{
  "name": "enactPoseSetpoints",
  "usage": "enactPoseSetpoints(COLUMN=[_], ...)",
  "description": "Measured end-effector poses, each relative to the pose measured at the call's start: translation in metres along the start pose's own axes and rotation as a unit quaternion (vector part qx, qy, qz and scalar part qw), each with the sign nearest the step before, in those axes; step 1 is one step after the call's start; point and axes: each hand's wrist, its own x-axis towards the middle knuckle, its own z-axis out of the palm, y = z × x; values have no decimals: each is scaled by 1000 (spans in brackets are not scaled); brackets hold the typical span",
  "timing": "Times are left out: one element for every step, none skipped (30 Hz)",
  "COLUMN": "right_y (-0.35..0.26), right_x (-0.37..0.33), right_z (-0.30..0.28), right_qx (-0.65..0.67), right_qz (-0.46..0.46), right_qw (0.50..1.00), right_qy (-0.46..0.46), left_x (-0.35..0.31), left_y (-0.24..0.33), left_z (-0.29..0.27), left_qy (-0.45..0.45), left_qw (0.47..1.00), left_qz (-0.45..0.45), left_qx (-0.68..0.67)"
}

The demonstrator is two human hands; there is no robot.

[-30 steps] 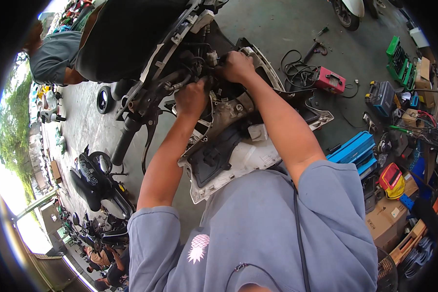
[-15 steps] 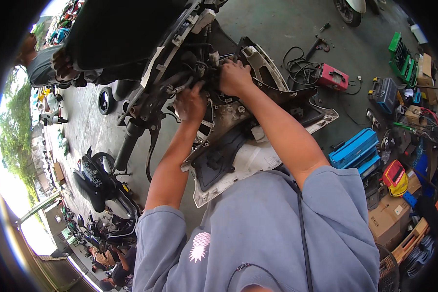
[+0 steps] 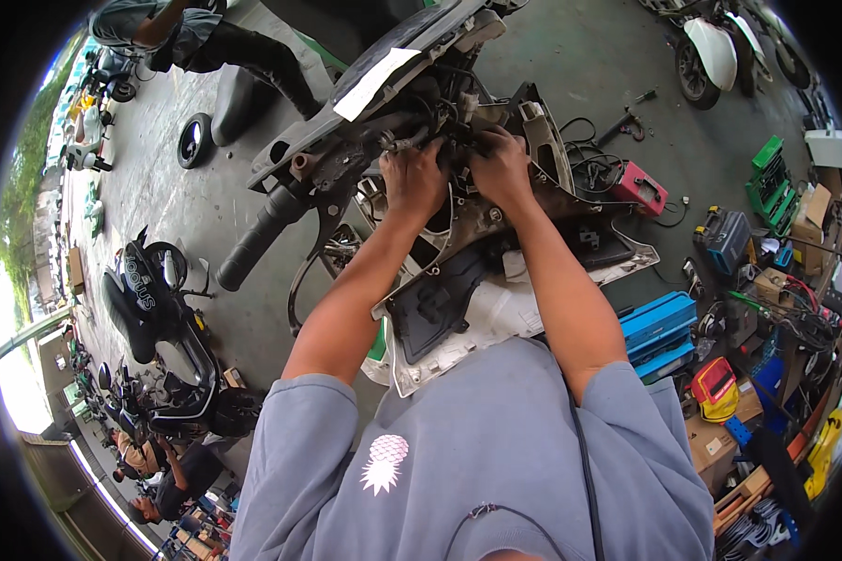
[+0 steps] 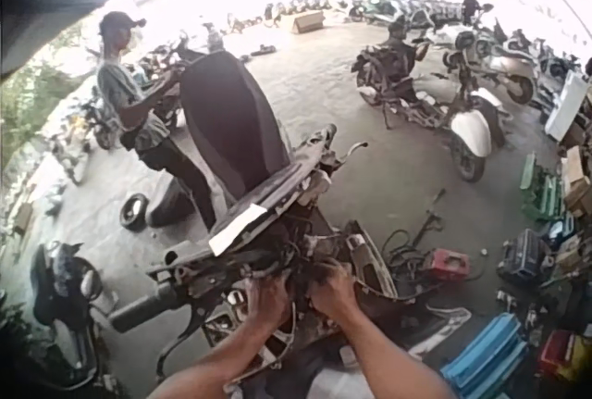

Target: The person removes the front plastic fairing from a motorcycle by first unscrewing several fasteners with a screwdriver, then disconnecting internal wiring connectors by hand, and finally lifting the panel away and placing it in a tray with other parts before picking up a power drill to continue work on the frame.

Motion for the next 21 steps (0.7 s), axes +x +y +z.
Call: enactPoseSetpoints(right_y=[-7,-15,-22,-25,-28,-29,-26,-21,-16,-16,-16,-16,-15,-14,-14,-16,-18,-20,-15,-7,0], right_x=[-1,-3,-5,-5,-5,-4,-5,-6,-7,-8,-9,-10,-11,-11,-12,-14,-15,-16,-15,-13,-12], right_z=[1,3,5,4,4,4,7,12,16,18,21,23,24,25,26,26,25,25,27,30,31], right_qx=[-24,-48,-72,-87,-103,-118,-118,-117,-116,-112,-108,-105,-89,-73,-58,-58,-57,-57,-34,-11,12], right_qz=[5,11,16,21,26,30,27,23,20,23,26,29,20,11,2,-3,-8,-14,-35,-56,-77], right_qw=[1000,998,996,996,994,992,992,992,991,991,991,990,992,993,994,994,993,993,993,992,990], right_qy=[13,26,40,30,20,10,27,45,63,70,77,84,87,90,92,97,101,105,109,114,118], left_x=[1,1,0,0,-1,-2,-2,-3,-2,-3,-2,-3,-2,-3,-3,-6,-8,-10,-10,-10,-9], left_y=[-4,-9,-13,-15,-16,-18,-18,-17,-17,-17,-16,-16,-16,-14,-14,-16,-18,-20,-20,-18,-18], left_z=[3,10,16,19,22,25,28,32,35,34,34,33,31,29,27,27,26,25,24,24,23], left_qy=[45,90,134,139,143,148,136,125,113,99,85,70,110,150,189,170,151,132,129,125,122], left_qw=[999,994,987,986,984,983,985,987,989,988,986,983,977,969,959,964,969,974,975,976,976], left_qz=[26,52,79,84,89,94,82,70,58,47,36,25,47,69,91,93,94,95,99,103,107], left_qx=[-9,-18,-26,-38,-49,-61,-66,-71,-76,-106,-136,-165,-174,-183,-192,-181,-171,-160,-154,-149,-143])
